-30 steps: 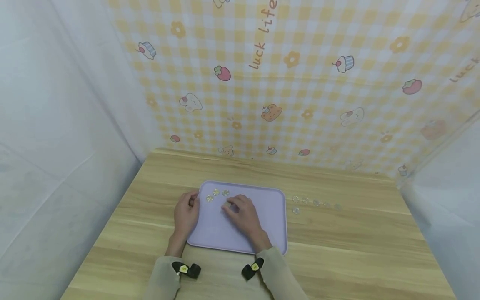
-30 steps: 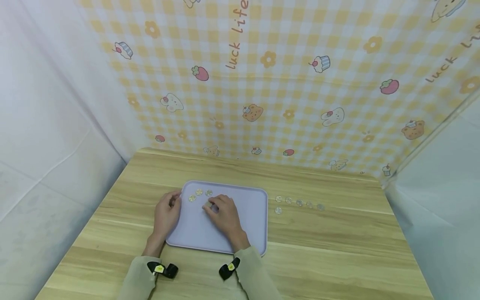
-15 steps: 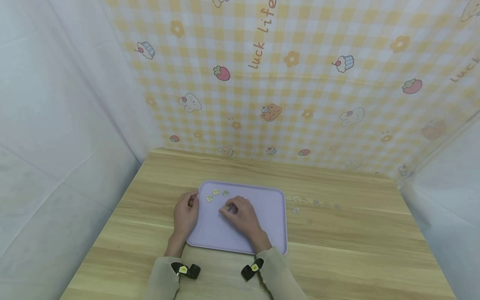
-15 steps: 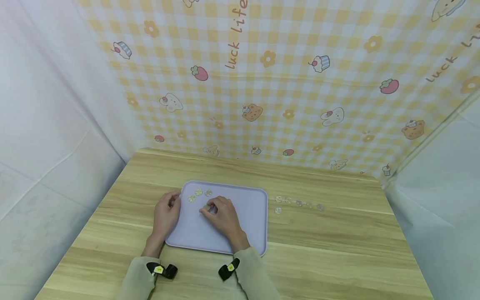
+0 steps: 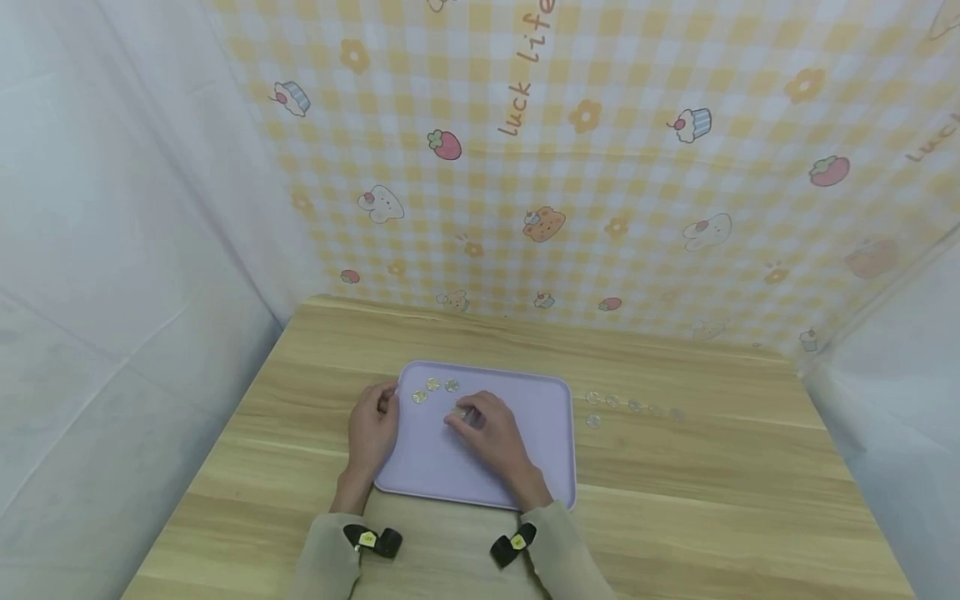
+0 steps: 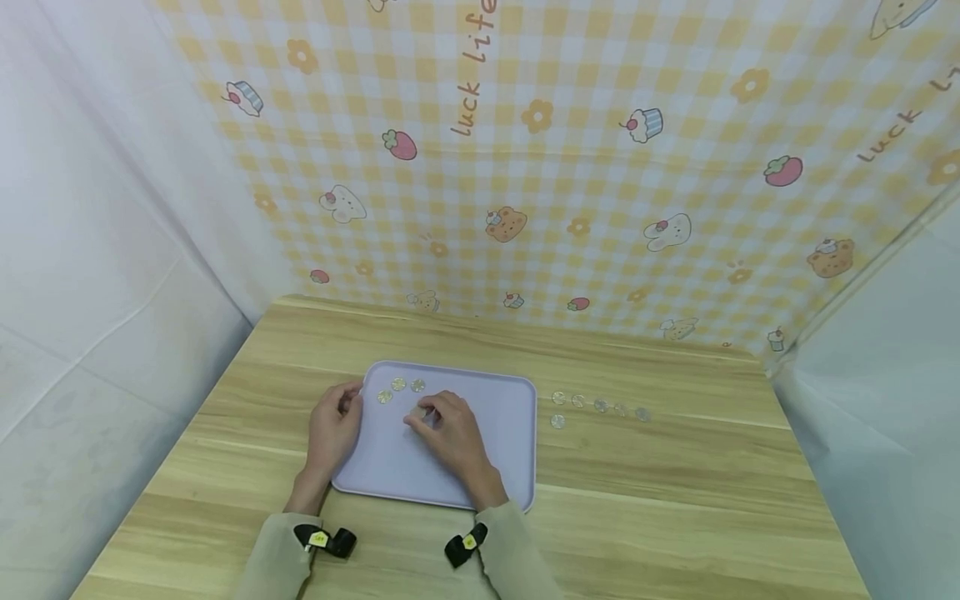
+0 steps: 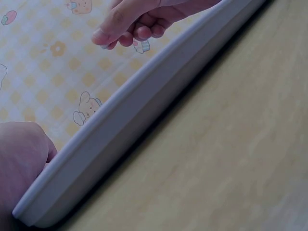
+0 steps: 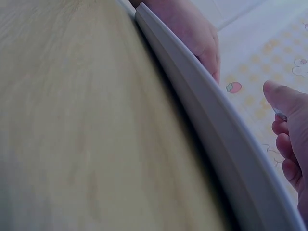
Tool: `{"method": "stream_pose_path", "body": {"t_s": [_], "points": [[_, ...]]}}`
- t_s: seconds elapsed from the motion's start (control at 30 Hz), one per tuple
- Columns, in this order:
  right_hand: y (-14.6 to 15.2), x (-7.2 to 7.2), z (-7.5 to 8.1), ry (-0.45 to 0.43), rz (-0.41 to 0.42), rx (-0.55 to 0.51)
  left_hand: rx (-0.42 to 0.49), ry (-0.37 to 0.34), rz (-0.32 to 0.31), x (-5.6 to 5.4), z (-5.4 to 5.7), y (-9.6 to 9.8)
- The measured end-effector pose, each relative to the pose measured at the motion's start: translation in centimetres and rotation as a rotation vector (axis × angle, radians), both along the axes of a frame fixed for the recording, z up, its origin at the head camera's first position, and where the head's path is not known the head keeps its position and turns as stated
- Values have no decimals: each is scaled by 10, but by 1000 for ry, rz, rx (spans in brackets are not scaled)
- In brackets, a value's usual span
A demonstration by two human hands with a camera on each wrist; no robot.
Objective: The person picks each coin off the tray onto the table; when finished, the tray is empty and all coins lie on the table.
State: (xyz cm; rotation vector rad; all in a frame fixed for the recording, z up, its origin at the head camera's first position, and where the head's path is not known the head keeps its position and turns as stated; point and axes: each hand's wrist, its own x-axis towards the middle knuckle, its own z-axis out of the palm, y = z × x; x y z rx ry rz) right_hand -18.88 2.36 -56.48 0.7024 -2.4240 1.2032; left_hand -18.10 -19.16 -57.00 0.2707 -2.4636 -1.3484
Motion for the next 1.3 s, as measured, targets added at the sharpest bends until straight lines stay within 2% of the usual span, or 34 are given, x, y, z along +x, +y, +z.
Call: {"method": "stream_pose_path", "body": {"t_s": [0.2, 0.7, 0.83, 1.03, 1.3], "points": [[19, 3, -1, -25, -11, -43, -3, 7, -9, 0, -2, 0], [62, 3, -1, -3, -112, -89, -14, 4, -10, -1, -2, -1], [71, 5, 1, -24, -125, -104, -13, 8, -10, 0, -2, -1], [86, 7, 1, -102, -173, -125, -5, 20, -7, 1, 0, -1], [102, 8, 2, -113, -228, -165, -15, 8, 2, 0, -1, 0]]}}
